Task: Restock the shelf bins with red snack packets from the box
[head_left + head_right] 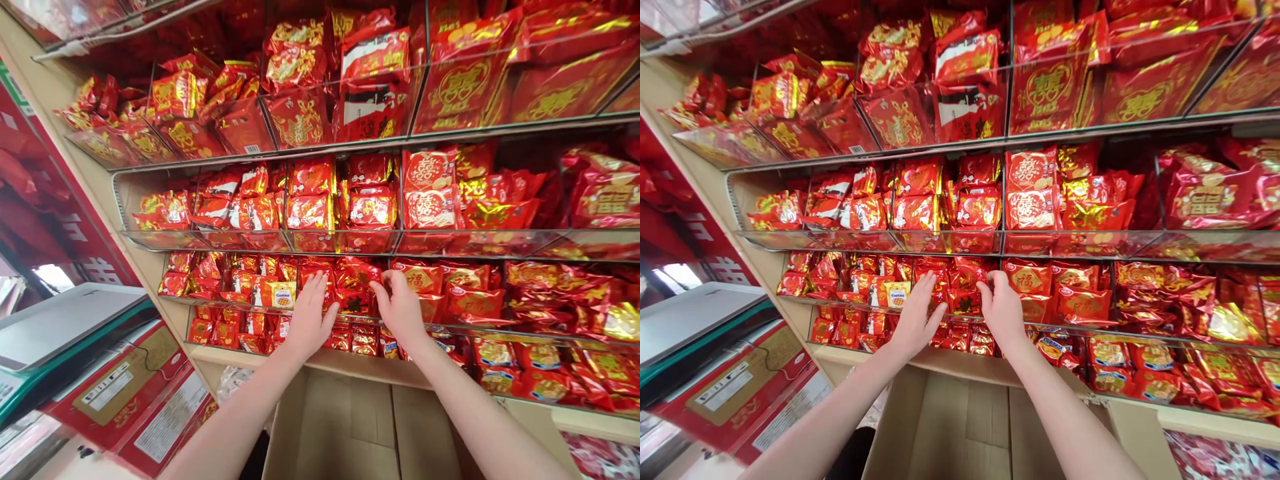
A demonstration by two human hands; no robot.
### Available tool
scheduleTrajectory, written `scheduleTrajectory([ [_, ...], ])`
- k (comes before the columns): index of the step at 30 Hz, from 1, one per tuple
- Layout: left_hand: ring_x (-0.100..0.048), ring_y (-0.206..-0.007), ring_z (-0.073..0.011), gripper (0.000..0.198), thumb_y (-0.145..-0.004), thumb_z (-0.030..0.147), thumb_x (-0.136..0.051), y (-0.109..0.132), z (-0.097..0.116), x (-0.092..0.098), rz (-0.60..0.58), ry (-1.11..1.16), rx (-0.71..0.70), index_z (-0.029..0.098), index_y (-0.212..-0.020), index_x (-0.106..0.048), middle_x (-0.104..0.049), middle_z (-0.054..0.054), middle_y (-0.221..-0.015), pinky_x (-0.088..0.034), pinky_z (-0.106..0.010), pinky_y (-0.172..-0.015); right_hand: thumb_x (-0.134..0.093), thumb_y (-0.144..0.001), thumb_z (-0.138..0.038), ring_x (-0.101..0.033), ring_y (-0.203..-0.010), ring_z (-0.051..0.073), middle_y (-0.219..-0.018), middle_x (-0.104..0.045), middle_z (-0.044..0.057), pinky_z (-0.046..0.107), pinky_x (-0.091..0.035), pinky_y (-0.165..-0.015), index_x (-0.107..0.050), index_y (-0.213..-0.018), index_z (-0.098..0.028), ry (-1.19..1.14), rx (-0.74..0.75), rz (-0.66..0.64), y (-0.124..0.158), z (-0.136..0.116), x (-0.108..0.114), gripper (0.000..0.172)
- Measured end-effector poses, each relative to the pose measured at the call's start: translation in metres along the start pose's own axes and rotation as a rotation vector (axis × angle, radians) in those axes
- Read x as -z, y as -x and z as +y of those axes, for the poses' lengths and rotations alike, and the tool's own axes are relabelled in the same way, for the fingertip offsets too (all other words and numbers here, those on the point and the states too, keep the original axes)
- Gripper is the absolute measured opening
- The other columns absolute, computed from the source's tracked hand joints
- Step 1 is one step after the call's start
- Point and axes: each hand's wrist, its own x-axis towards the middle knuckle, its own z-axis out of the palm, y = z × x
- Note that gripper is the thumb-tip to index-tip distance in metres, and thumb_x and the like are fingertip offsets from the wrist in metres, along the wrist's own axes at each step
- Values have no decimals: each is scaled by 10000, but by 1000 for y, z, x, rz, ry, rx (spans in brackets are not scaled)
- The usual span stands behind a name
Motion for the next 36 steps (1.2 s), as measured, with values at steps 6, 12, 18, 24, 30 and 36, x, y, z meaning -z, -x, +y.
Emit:
scheduleTrajectory([
  [6, -84, -1311, -271, 576, -854, 376, -318, -22, -9, -20, -87, -204, -10, 130, -1348, -154, -177, -95, -1432, -213, -481, -1033, -384, -839, -230, -599, -708, 215, -843, -625, 81, 279, -399, -575, -428, -1010, -149, 212, 41, -78, -16, -3, -25, 195],
  [12, -113, -1304, -292, 493, -856, 331, -318, -30, -4, -26, -83, -265, -35, 226, -1330, -235, -202, -54, -1430, -202, -512, -1022, -322, -807, -80, -552, -804, 230, -947, -548, 133, 302, -400, -631, -418, -1079, -119, 411, 84, -117, -21, -13, -22, 290],
  [18, -143, -1297, -297, 463, -846, 293, -335, -33, -1, -28, -84, -306, -24, 243, -1304, -298, -231, -52, -1421, -219, -509, -1013, -251, -809, -44, -516, -827, 256, -917, -505, 150, 336, -413, -635, -533, -912, -123, 567, 117, -172, -20, -21, -18, 310],
  [24, -123, -1299, -313, 529, -848, 427, -308, -34, -5, -29, -94, -305, -40, 246, -1336, -216, -194, -69, -1432, -213, -531, -1005, -304, -796, -30, -561, -753, 224, -882, -509, 143, 310, -434, -587, -573, -899, -91, 649, 97, -212, -31, -20, -20, 294],
  [30, -131, -1297, -311, 469, -857, 373, -307, -35, -2, -27, -112, -330, -58, 292, -1317, -259, -214, -51, -1426, -202, -543, -1002, -349, -761, -6, -560, -727, 228, -871, -509, 137, 297, -425, -549, -600, -830, -83, 678, 124, -238, -32, -22, -15, 271],
  [36, -120, -1297, -325, 487, -846, 419, -316, -36, 6, -29, -98, -319, -20, 300, -1315, -259, -173, -75, -1436, -184, -579, -985, -366, -823, -134, -481, -855, 240, -972, -487, 122, 312, -442, -623, -546, -916, -144, 620, 236, -204, -7, -30, -1, 203],
])
